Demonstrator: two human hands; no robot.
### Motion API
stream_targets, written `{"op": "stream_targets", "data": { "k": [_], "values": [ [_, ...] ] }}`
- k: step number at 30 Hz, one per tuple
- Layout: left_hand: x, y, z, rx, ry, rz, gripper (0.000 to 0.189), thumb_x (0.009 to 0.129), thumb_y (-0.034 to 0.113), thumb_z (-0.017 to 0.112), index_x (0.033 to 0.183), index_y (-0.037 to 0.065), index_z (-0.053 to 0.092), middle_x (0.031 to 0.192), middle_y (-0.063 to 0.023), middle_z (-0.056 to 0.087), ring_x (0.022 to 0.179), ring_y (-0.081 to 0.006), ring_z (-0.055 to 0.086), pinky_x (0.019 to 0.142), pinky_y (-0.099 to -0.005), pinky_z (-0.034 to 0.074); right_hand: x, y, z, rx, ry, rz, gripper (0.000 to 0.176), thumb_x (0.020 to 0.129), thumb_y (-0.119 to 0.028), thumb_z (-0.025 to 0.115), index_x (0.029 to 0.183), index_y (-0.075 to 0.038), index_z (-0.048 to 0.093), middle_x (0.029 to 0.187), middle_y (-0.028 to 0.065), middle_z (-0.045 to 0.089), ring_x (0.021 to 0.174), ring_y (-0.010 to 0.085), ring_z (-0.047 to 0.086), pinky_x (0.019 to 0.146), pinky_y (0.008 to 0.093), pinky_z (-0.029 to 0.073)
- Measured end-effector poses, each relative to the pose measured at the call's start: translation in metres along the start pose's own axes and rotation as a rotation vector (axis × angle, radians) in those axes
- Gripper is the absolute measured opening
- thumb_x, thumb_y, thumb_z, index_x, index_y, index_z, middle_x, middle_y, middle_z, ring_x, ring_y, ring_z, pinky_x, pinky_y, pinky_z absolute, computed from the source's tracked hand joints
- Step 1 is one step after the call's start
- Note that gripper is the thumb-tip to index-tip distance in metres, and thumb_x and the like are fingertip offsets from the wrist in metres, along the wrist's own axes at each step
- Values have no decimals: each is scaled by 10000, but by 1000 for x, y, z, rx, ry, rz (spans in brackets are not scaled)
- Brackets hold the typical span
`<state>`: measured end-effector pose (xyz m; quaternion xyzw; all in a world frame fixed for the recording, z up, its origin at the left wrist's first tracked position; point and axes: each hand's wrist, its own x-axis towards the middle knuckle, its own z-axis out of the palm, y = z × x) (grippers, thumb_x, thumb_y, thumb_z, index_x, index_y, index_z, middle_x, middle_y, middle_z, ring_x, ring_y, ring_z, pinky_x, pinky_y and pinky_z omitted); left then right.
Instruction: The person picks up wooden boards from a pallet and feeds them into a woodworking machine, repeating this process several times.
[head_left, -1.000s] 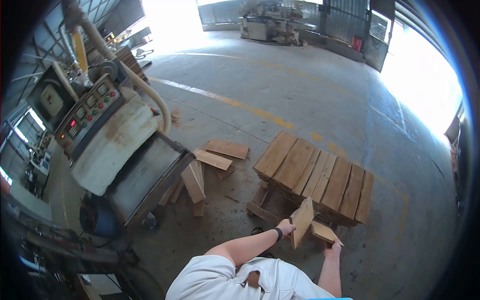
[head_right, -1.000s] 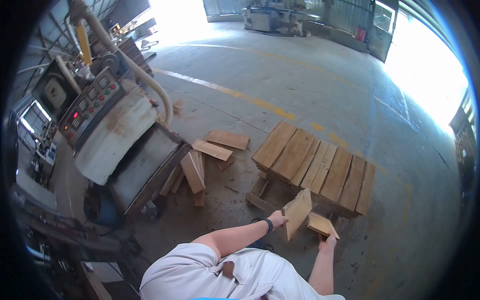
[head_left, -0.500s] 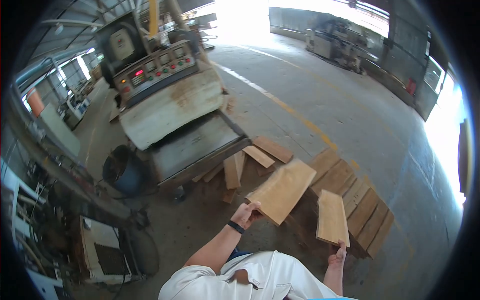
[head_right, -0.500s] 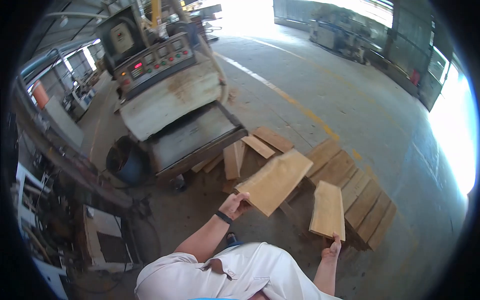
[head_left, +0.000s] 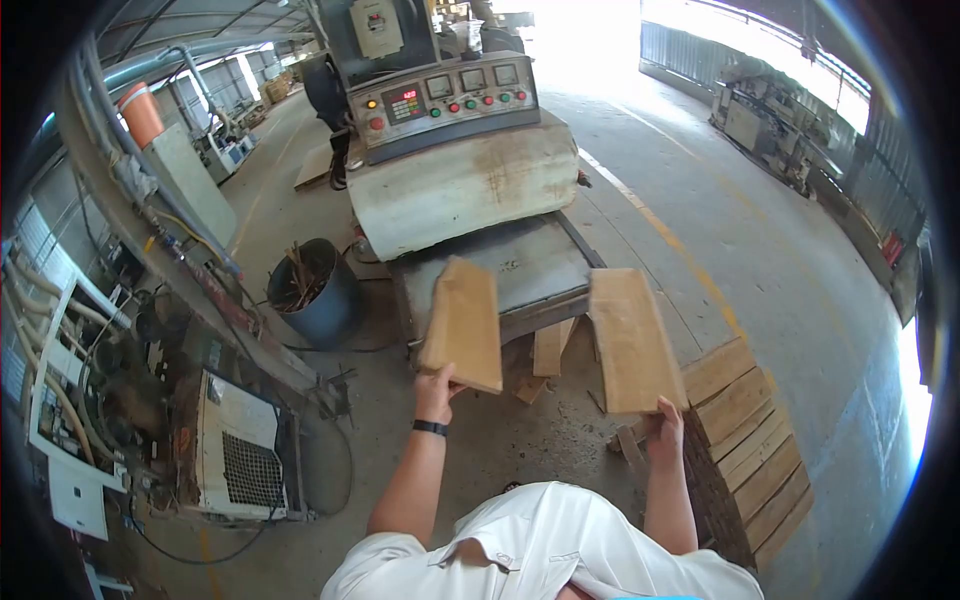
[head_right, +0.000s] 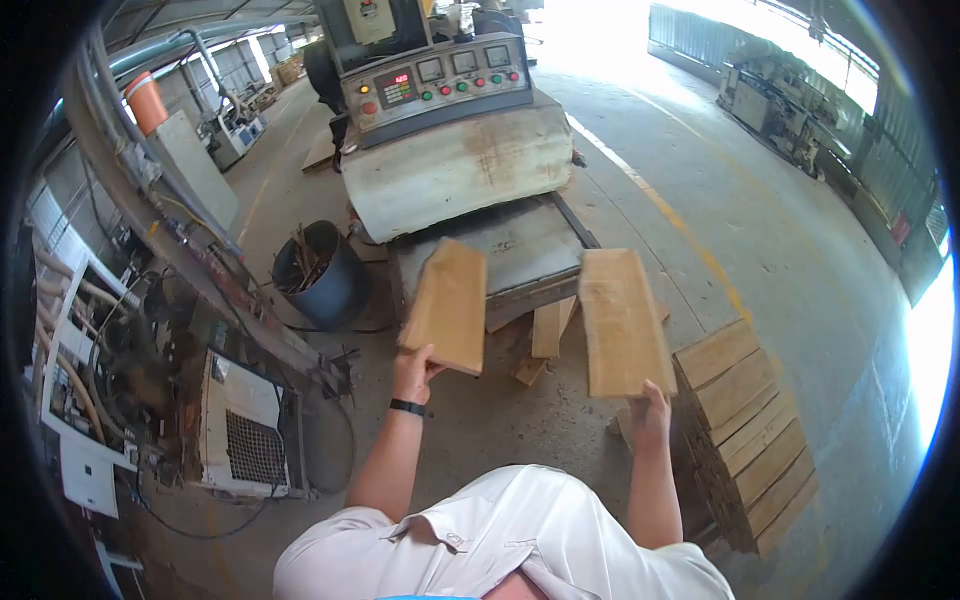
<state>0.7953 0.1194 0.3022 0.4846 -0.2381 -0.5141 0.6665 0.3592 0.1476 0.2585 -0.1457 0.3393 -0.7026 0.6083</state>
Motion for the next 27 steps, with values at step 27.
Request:
{"op": "stream_targets", "data": {
  "k": [27],
  "values": [
    [53, -58, -6, 1409, 107, 501, 690, 801, -21, 590, 1451, 48, 369, 1462, -191, 415, 1315, -404, 414, 1086, -448, 353, 182, 52, 83, -1581, -679, -576, 762, 711, 61, 608, 1425, -155, 451, 1474, 79, 429, 1353, 342, 384, 1124, 448, 310]
  ]
}}
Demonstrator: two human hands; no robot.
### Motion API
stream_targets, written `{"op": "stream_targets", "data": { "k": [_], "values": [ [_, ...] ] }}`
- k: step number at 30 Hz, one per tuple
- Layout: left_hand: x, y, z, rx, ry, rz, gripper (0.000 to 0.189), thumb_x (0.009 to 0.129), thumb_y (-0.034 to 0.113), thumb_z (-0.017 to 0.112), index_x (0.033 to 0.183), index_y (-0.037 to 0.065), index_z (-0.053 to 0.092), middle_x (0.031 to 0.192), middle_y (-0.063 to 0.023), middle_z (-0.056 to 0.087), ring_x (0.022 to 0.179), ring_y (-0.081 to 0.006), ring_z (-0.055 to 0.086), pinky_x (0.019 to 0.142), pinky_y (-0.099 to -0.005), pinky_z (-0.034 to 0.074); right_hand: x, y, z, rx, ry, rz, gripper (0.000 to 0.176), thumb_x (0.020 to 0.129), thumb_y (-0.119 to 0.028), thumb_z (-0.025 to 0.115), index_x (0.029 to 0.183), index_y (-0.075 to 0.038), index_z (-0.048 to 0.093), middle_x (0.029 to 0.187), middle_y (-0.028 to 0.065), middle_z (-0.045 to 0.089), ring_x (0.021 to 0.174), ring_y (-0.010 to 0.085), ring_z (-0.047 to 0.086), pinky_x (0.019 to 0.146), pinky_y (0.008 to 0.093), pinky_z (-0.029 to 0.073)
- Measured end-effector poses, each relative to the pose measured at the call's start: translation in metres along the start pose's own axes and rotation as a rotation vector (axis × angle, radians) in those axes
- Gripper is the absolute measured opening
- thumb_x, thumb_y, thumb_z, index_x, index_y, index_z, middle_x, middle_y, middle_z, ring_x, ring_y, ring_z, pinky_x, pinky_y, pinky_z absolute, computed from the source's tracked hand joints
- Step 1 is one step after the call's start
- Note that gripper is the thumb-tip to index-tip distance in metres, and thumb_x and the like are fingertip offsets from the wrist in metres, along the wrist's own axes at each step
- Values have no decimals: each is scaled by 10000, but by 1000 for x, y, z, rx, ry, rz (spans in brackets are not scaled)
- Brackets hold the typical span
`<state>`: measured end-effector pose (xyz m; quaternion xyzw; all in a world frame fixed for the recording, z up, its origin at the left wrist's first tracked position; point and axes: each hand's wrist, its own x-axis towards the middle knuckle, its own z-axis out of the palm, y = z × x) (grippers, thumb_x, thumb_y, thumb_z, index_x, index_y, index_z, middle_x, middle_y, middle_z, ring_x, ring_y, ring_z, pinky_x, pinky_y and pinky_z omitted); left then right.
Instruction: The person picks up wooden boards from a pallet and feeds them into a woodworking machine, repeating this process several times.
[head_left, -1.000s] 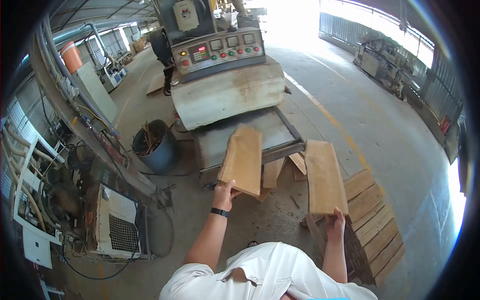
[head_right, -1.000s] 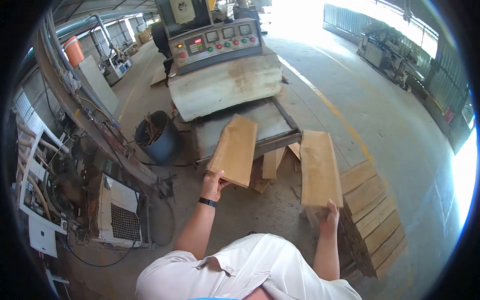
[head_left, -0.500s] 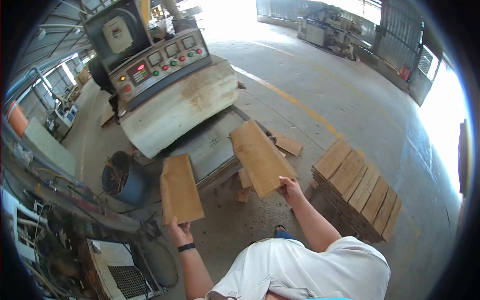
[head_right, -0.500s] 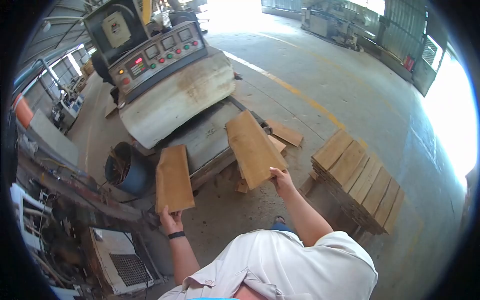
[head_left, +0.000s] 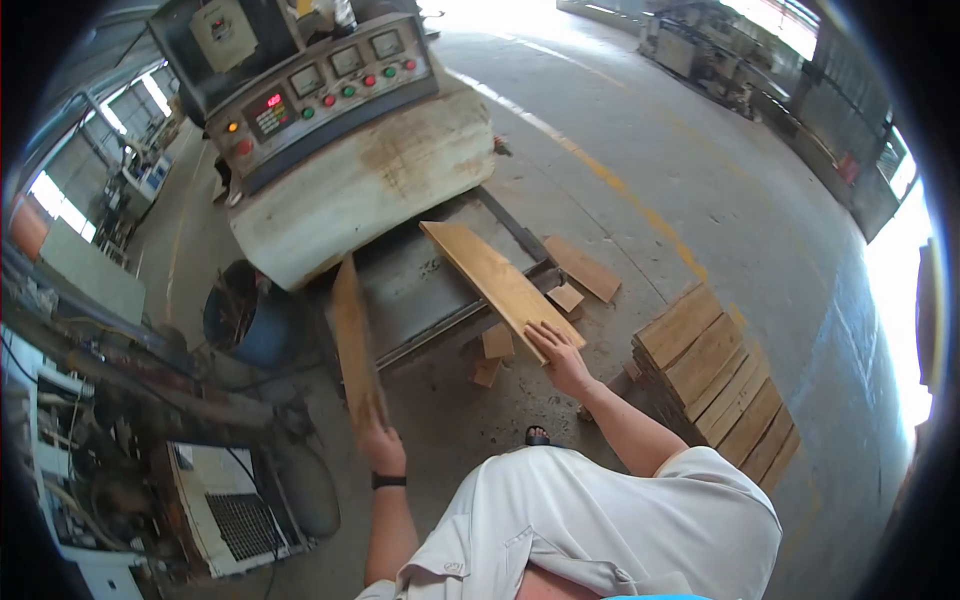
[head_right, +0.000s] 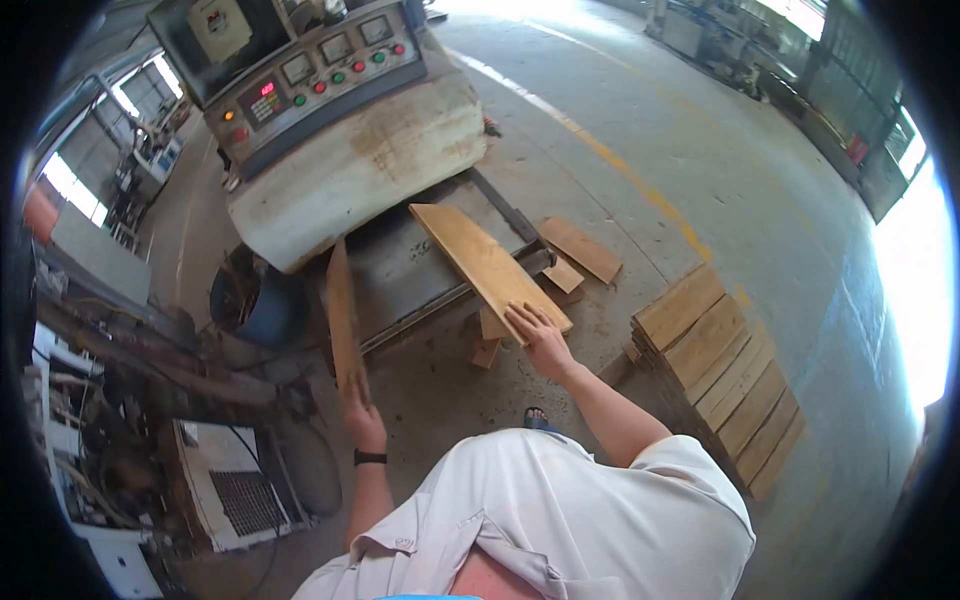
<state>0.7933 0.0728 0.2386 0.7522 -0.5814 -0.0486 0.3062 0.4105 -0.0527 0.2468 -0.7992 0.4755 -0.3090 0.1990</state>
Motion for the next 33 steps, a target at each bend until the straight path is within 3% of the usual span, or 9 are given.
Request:
{"op": "stream_targets", "data": {
  "k": [5, 11, 14, 20, 27, 33],
  "values": [
    [-2, 21, 50, 330, -267, 90, 688, 822, 37, 595, 1463, 175, 384, 1530, -101, 330, 1398, -372, 299, 1137, -524, 266, 5, 18, 40, -250, -144, -137, 716, 762, -42, 611, 1438, -183, 423, 1509, 43, 381, 1384, 324, 333, 1135, 493, 238],
    [7, 29, 119, 594, -346, -2, 551, 942, 129, 453, 1470, 250, 354, 1558, -31, 266, 1424, -345, 240, 1149, -585, 209, 26, 34, 92, -387, -226, -231, 746, 765, -80, 619, 1462, -181, 373, 1543, 36, 305, 1403, 335, 285, 1145, 490, 185],
    [18, 32, 140, 571, -376, -19, 563, 938, 144, 499, 1473, 233, 347, 1566, -53, 237, 1424, -358, 232, 1152, -591, 202, 48, 47, 105, -412, -357, -294, 773, 763, -99, 646, 1474, -180, 355, 1559, 71, 266, 1425, 350, 244, 1157, 507, 162],
    [49, 46, 121, 542, -479, -49, 826, 789, 282, 746, 1491, 211, 317, 1582, -102, 175, 1440, -372, 192, 1132, -609, 242, 78, 51, 75, -424, -578, -257, 851, 760, -254, 749, 1496, -197, 324, 1570, 142, 215, 1451, 391, 166, 1167, 553, 151],
    [94, 27, 138, 534, -491, -7, 917, 739, 345, 797, 1500, 216, 301, 1589, -101, 169, 1446, -383, 173, 1121, -614, 264, 126, 49, 94, -480, -601, -298, 777, 777, -325, 733, 1465, -195, 395, 1556, 165, 235, 1419, 445, 211, 1145, 567, 220],
    [160, 32, 139, 447, -583, -46, 920, 739, 382, 794, 1500, 213, 305, 1594, -100, 157, 1451, -376, 165, 1129, -606, 255, 190, 44, 113, -435, -642, -279, 906, 676, -271, 818, 1469, -216, 381, 1546, 160, 261, 1411, 427, 246, 1124, 571, 263]
  ]
}}
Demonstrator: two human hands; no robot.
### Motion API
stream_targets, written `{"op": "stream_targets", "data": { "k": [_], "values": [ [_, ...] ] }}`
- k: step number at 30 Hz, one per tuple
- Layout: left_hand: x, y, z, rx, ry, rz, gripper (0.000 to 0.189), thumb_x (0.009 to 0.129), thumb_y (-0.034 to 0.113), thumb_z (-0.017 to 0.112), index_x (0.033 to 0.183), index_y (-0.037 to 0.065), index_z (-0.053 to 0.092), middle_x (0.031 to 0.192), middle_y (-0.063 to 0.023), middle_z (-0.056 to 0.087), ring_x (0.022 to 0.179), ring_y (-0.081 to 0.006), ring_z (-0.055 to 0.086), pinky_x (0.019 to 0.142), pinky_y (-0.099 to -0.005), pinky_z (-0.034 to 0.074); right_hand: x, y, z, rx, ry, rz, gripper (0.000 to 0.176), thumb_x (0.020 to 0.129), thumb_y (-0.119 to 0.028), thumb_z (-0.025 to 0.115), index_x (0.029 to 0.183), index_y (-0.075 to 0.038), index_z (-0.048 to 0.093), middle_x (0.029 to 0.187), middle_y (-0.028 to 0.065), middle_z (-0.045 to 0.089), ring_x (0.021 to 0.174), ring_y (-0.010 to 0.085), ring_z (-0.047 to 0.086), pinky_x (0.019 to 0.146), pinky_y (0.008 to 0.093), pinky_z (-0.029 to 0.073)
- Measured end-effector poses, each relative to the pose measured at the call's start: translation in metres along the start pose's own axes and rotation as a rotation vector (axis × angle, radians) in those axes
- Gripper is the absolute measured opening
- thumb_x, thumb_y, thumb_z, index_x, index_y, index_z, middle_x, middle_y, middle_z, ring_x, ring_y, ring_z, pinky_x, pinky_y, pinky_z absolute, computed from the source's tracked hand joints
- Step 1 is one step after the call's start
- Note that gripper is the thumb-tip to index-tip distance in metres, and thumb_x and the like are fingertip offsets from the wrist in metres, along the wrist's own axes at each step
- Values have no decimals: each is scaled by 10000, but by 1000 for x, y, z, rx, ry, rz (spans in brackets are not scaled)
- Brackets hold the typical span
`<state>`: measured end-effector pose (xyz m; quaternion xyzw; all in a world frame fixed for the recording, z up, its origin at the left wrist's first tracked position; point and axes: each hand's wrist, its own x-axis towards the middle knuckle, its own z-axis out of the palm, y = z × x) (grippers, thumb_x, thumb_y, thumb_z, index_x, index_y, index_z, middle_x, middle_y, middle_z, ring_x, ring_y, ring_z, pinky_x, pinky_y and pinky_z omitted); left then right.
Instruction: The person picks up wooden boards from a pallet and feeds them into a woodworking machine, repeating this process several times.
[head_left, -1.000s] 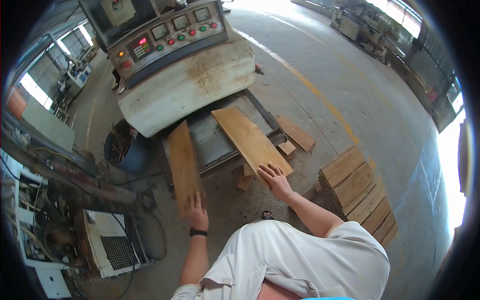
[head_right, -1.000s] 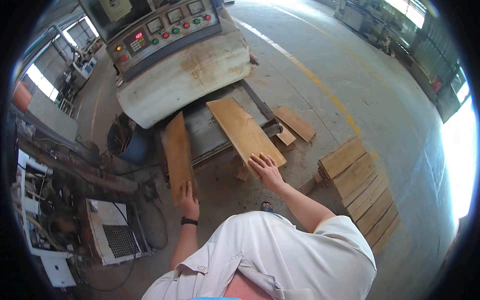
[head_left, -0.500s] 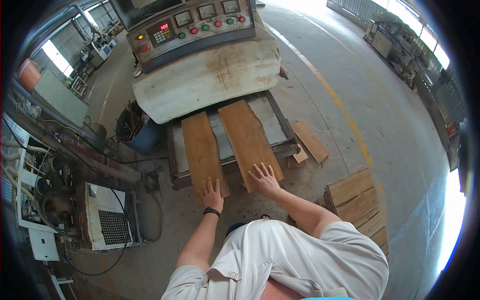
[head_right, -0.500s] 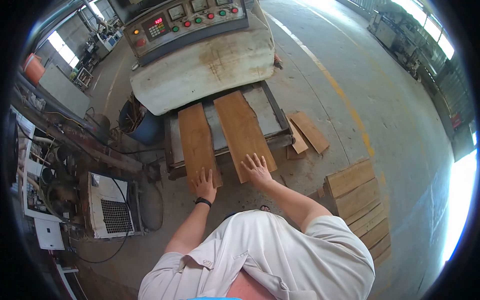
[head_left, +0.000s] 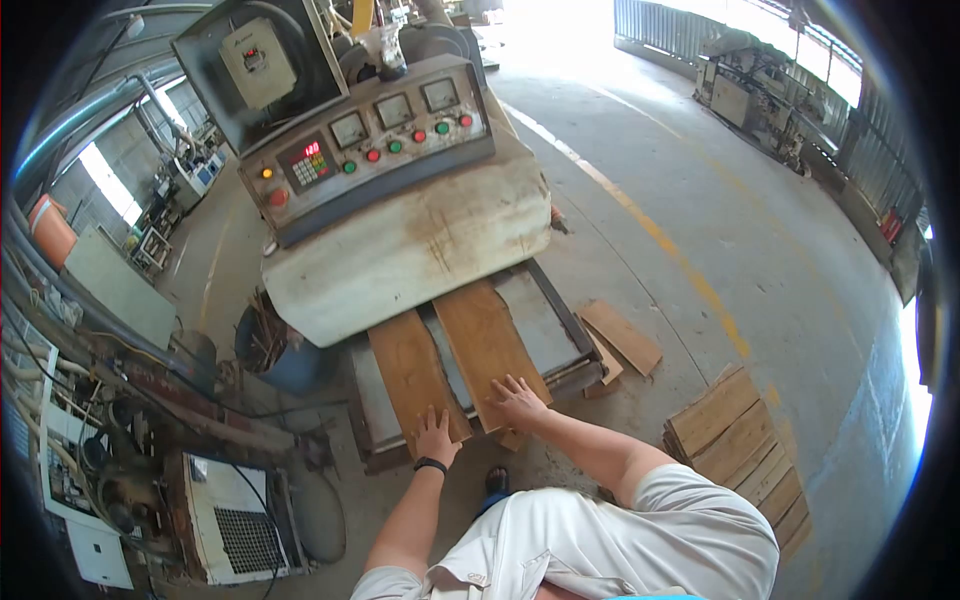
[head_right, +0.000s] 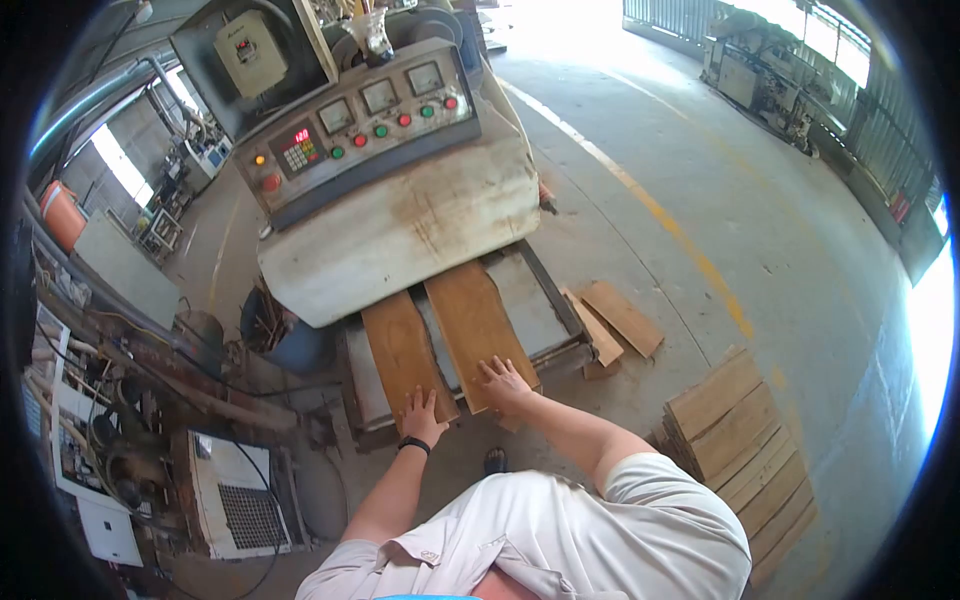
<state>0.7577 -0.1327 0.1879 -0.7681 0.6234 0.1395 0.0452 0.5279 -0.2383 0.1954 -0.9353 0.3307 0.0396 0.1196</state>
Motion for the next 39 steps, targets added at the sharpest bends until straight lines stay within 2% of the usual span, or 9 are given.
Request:
{"op": "stream_targets", "data": {
  "k": [8, 14, 20, 23, 26, 29, 32, 35, 39],
  "values": [
    [94, -41, -30, -32, -65, 27, 887, 746, 391, 780, 1490, 195, 338, 1599, -108, 139, 1451, -373, 174, 1134, -593, 253, 96, 43, 4, 52, 79, -15, 842, 680, -243, 809, 1436, -251, 439, 1535, 142, 296, 1398, 398, 272, 1123, 509, 276],
    [138, -58, -43, -53, -51, 28, 887, 733, 388, 788, 1482, 202, 351, 1593, -108, 159, 1453, -364, 174, 1131, -601, 249, 131, 52, -31, 18, 6, 9, 831, 681, -274, 816, 1426, -250, 449, 1528, 116, 312, 1403, 382, 263, 1134, 508, 267],
    [160, -63, -60, -63, -67, 22, 869, 742, 379, 791, 1477, 208, 359, 1592, -82, 169, 1454, -361, 169, 1145, -585, 228, 156, 58, -34, 20, 60, 12, 808, 672, -248, 812, 1404, -225, 471, 1513, 116, 334, 1399, 384, 281, 1131, 497, 285],
    [171, -66, -61, -85, -33, 27, 849, 742, 384, 792, 1461, 191, 384, 1566, -127, 207, 1439, -364, 201, 1150, -574, 229, 167, 61, -37, 10, 90, 42, 794, 671, -264, 815, 1389, -210, 482, 1477, 124, 373, 1369, 374, 328, 1112, 493, 315],
    [182, -75, -46, -101, 91, 17, 781, 756, 380, 781, 1424, 165, 437, 1504, -175, 279, 1396, -363, 273, 1114, -587, 276, 179, 55, -48, 26, 95, 168, 781, 654, -318, 839, 1355, -215, 511, 1402, 127, 429, 1325, 354, 371, 1079, 475, 364],
    [161, -59, -78, -14, 134, -53, 709, 773, 371, 767, 1374, 120, 487, 1398, -194, 391, 1310, -357, 379, 1067, -531, 356, 190, 56, -40, 36, 106, 189, 674, 662, -309, 829, 1272, -187, 570, 1278, 117, 510, 1232, 338, 456, 1017, 470, 420],
    [167, -62, -52, -93, 138, 63, 674, 787, 378, 749, 1342, 79, 509, 1323, -175, 468, 1242, -351, 446, 1017, -451, 413, 203, 55, -24, 10, 205, 201, 610, 674, -306, 816, 1226, -167, 596, 1212, 105, 543, 1178, 329, 492, 994, 463, 432],
    [164, -61, -56, -26, 158, 99, 653, 807, 379, 727, 1326, 46, 513, 1285, -173, 507, 1212, -356, 476, 1011, -395, 428, 218, 52, -17, 52, 164, 275, 636, 697, -290, 797, 1274, -153, 568, 1302, 124, 510, 1246, 357, 456, 1046, 464, 395],
    [180, -72, -47, -53, 181, 142, 635, 812, 371, 719, 1311, 33, 518, 1304, -193, 498, 1210, -358, 480, 1015, -413, 423, 226, 63, 0, 24, 164, 228, 681, 736, -244, 761, 1357, -131, 506, 1464, 133, 393, 1363, 390, 342, 1113, 463, 329]
  ]
}}
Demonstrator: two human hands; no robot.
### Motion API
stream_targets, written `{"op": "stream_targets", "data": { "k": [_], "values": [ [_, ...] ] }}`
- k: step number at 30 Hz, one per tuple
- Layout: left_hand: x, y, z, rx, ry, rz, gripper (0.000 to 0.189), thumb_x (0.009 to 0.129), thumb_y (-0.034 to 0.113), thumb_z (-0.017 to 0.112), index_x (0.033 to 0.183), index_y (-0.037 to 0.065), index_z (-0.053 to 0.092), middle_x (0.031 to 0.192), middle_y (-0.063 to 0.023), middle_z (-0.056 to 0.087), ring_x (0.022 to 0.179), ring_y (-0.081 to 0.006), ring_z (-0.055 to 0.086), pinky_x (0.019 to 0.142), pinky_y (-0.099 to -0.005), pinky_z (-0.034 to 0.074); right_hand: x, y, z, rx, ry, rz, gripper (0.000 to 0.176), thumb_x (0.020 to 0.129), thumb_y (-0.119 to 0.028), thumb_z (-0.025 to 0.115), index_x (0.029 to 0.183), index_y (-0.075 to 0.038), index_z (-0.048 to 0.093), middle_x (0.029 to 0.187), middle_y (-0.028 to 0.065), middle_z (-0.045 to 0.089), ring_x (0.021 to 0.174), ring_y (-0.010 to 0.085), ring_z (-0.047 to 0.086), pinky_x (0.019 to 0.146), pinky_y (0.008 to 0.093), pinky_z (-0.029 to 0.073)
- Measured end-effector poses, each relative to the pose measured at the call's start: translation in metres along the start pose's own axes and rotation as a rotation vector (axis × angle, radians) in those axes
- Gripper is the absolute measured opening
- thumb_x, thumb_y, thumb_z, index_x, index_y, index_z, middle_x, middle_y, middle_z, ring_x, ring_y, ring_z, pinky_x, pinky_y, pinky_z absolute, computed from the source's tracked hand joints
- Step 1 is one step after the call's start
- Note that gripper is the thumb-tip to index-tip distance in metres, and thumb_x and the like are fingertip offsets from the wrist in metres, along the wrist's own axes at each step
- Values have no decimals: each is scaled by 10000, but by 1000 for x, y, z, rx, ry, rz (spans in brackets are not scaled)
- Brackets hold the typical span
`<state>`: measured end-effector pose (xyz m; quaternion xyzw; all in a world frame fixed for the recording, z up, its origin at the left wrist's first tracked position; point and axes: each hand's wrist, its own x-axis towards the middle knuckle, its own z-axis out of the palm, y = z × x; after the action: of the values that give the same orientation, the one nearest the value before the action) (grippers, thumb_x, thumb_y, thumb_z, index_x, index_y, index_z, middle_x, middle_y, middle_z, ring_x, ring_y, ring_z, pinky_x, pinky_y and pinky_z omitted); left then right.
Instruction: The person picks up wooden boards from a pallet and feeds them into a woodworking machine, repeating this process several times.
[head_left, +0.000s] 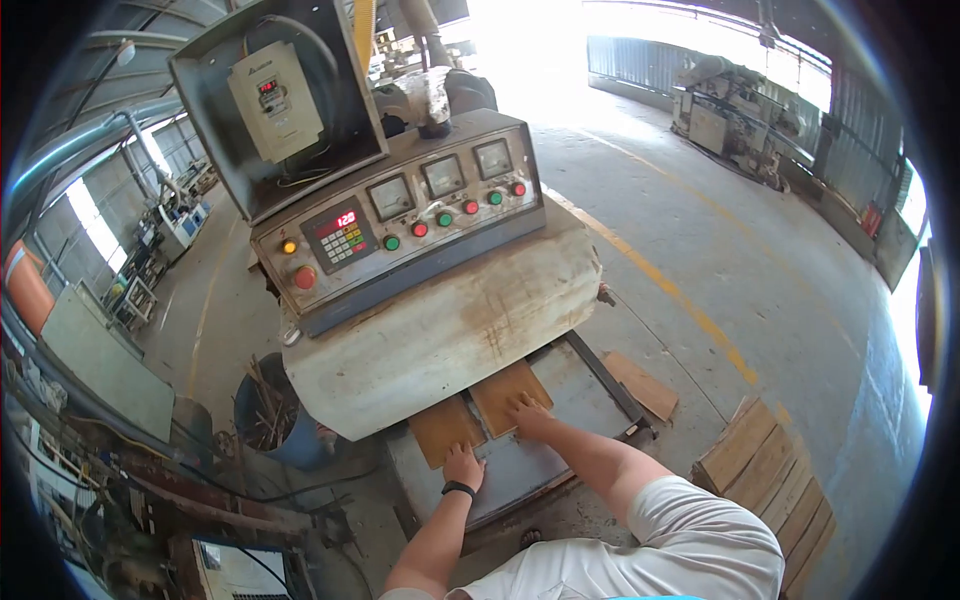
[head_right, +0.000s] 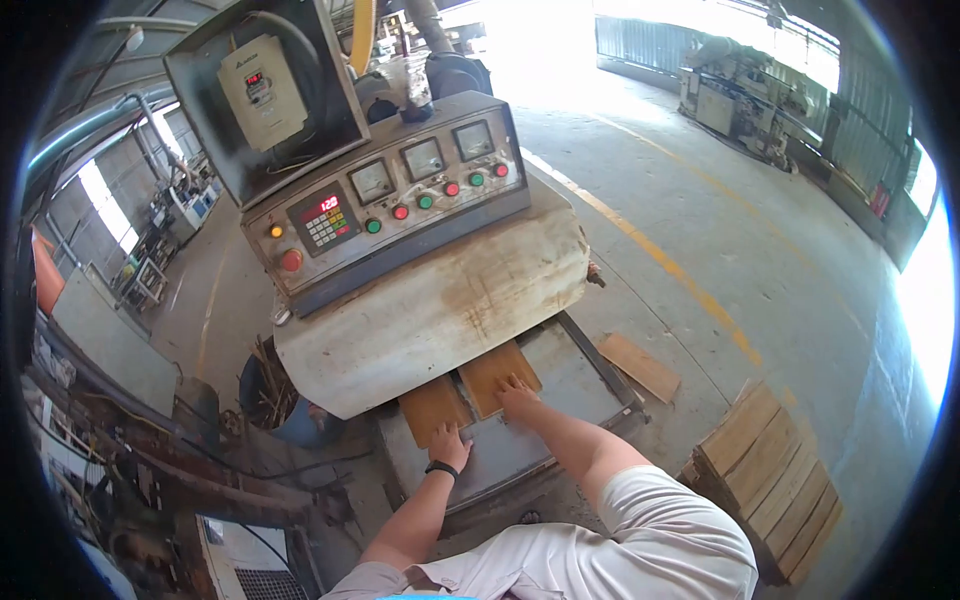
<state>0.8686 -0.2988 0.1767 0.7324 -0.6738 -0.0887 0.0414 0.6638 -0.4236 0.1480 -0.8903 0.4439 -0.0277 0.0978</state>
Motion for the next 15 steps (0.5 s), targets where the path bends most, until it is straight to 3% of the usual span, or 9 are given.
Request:
{"op": "stream_targets", "data": {
  "k": [5, 9, 11, 15],
  "values": [
    [14, -2, -2, -79, -83, -33, 660, 824, 373, 702, 1354, 45, 488, 1360, -216, 472, 1283, -382, 421, 1079, -432, 363, -65, -14, -27, 131, 123, 109, 702, 771, -200, 724, 1412, -134, 446, 1548, 117, 286, 1414, 373, 273, 1127, 458, 313],
    [10, 22, -6, -48, -55, 51, 652, 834, 356, 696, 1362, 39, 483, 1438, -234, 403, 1347, -386, 350, 1130, -422, 301, -160, -10, -3, 271, 348, 282, 649, 800, -184, 685, 1402, -136, 447, 1494, 139, 337, 1366, 360, 337, 1105, 458, 336],
    [8, 42, 8, -71, -19, 193, 601, 842, 330, 690, 1335, 36, 509, 1428, -224, 420, 1342, -378, 359, 1123, -428, 313, -229, -15, 6, 327, 511, 422, 604, 815, -173, 660, 1384, -136, 463, 1448, 150, 379, 1333, 358, 372, 1092, 458, 349],
    [-24, 103, 23, -282, -56, 479, 499, 858, 277, 674, 1276, 29, 561, 1370, -205, 490, 1293, -364, 420, 1091, -435, 357, -367, -42, 27, 281, 493, 799, 568, 815, -151, 639, 1359, -133, 479, 1379, 158, 422, 1296, 347, 411, 1071, 454, 371]
  ]
}}
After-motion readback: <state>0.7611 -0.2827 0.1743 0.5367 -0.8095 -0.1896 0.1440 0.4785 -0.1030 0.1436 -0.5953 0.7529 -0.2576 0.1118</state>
